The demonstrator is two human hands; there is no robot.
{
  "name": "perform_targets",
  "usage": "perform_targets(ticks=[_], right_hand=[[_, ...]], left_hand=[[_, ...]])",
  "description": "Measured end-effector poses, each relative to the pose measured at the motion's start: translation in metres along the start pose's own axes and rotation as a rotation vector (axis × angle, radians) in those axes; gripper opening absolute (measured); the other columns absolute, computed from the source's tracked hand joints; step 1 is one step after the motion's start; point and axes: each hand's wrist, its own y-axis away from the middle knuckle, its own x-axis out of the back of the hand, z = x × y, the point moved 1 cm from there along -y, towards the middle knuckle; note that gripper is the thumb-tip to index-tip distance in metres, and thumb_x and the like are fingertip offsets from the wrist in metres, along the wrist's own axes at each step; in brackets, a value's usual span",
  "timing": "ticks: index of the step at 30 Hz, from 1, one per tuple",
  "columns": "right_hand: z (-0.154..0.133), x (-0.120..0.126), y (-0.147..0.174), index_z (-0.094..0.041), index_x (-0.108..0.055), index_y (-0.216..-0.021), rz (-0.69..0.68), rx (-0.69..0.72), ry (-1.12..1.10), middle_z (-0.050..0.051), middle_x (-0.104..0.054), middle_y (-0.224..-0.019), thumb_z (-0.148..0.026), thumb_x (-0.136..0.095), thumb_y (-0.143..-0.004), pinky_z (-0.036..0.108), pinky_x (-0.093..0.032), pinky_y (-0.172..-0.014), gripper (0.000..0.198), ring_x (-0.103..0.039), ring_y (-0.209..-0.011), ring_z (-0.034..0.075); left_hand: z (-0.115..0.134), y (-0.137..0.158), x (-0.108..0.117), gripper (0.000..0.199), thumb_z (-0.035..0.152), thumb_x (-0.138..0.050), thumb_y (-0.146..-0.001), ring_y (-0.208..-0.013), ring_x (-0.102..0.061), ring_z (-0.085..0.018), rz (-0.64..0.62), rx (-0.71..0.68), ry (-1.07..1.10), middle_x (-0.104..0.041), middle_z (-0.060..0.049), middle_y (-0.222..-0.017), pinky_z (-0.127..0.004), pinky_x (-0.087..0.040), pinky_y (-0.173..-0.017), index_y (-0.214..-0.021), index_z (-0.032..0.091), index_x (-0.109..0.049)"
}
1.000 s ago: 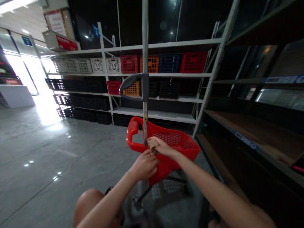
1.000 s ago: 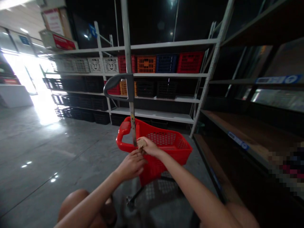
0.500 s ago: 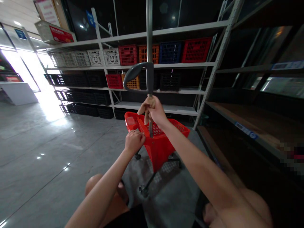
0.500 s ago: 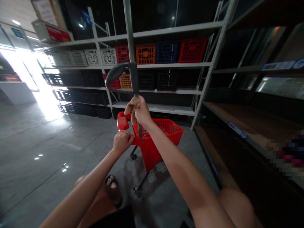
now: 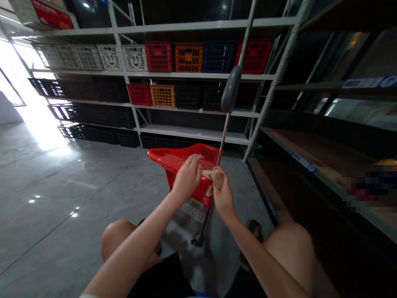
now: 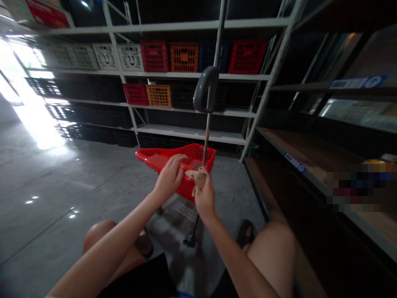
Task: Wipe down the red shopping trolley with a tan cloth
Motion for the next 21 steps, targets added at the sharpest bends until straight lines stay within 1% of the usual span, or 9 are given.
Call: perform_targets(ticks=[1,3,5,6,10,12,14,17,21], right_hand=[[-0.008,0.002,0.003,-0.026,-0.041,-0.145,0.015,0.032,0.047,0.011,-0.054,-0.147,-0.012,-0.044,-0.085,0.052,-0.045,-0.115,0.062,-0.053,-0.137,0.023],[-0.024,0.005,0.005,-0.024,-0.048,-0.143,0.01,0.103,0.158,0.011,-0.055,-0.148,-0.009,-0.048,-0.082,0.054,-0.036,-0.122,0.063,-0.049,-0.141,0.025],[-0.037,0.0,0.003,-0.02,-0.051,-0.143,-0.048,0.163,0.271,0.014,-0.057,-0.147,-0.007,-0.05,-0.078,0.056,-0.031,-0.124,0.066,-0.048,-0.141,0.028],[-0.041,-0.005,0.001,-0.017,-0.051,-0.143,-0.066,0.17,0.313,0.016,-0.058,-0.146,-0.006,-0.05,-0.078,0.057,-0.031,-0.124,0.067,-0.049,-0.14,0.03],[-0.059,-0.044,-0.015,-0.013,-0.051,-0.145,-0.138,0.161,0.345,0.02,-0.057,-0.147,-0.009,-0.049,-0.084,0.059,-0.034,-0.121,0.061,-0.047,-0.142,0.035],[-0.067,-0.062,-0.025,-0.013,-0.052,-0.144,-0.177,0.186,0.337,0.021,-0.059,-0.144,-0.01,-0.048,-0.088,0.058,-0.035,-0.121,0.056,-0.05,-0.14,0.035],[-0.071,-0.07,-0.032,-0.013,-0.053,-0.143,-0.203,0.203,0.341,0.021,-0.063,-0.14,-0.011,-0.049,-0.089,0.056,-0.038,-0.119,0.054,-0.054,-0.136,0.035],[-0.062,-0.058,-0.035,-0.013,-0.054,-0.141,-0.202,0.242,0.371,0.02,-0.065,-0.137,-0.015,-0.056,-0.086,0.053,-0.041,-0.118,0.055,-0.057,-0.132,0.034],[-0.028,-0.013,-0.03,-0.013,-0.056,-0.138,-0.136,0.335,0.451,0.016,-0.064,-0.138,-0.019,-0.059,-0.085,0.051,-0.039,-0.118,0.053,-0.056,-0.132,0.031]], left_hand=[[-0.013,-0.005,0.008,0.037,0.017,-0.041,-0.098,-0.127,-0.058,-0.02,0.026,-0.002,-0.049,-0.064,-0.01,-0.134,-0.039,-0.041,-0.114,-0.131,0.019,-0.057],[-0.042,-0.013,0.023,0.038,0.021,-0.04,-0.098,-0.127,-0.059,-0.022,0.043,0.085,-0.199,-0.066,-0.01,-0.134,-0.046,-0.032,-0.122,-0.131,0.018,-0.059],[-0.065,-0.018,0.031,0.04,0.024,-0.037,-0.099,-0.126,-0.061,-0.023,-0.056,0.201,-0.338,-0.069,-0.011,-0.132,-0.046,-0.03,-0.122,-0.128,0.016,-0.063],[-0.071,-0.019,0.032,0.041,0.026,-0.034,-0.1,-0.123,-0.063,-0.025,-0.13,0.267,-0.408,-0.071,-0.012,-0.127,-0.046,-0.034,-0.118,-0.124,0.015,-0.065],[-0.064,-0.018,0.027,0.058,0.036,-0.02,-0.102,-0.1,-0.073,-0.035,-0.365,0.481,-0.656,-0.077,-0.019,-0.102,-0.046,-0.052,-0.087,-0.105,0.013,-0.074],[-0.054,-0.02,0.025,0.057,0.038,-0.021,-0.102,-0.095,-0.073,-0.036,-0.46,0.464,-0.683,-0.077,-0.018,-0.1,-0.042,-0.053,-0.078,-0.107,0.015,-0.073],[-0.049,-0.024,0.027,0.052,0.04,-0.025,-0.102,-0.098,-0.073,-0.034,-0.565,0.404,-0.642,-0.077,-0.015,-0.104,-0.039,-0.052,-0.077,-0.111,0.02,-0.072],[-0.047,-0.028,0.03,0.053,0.043,-0.024,-0.103,-0.104,-0.072,-0.032,-0.62,0.359,-0.589,-0.077,-0.011,-0.109,-0.036,-0.051,-0.079,-0.108,0.024,-0.073],[-0.043,-0.023,0.024,0.058,0.042,-0.019,-0.103,-0.094,-0.074,-0.033,-0.513,0.341,-0.685,-0.077,-0.014,-0.099,-0.039,-0.052,-0.075,-0.109,0.019,-0.071]])
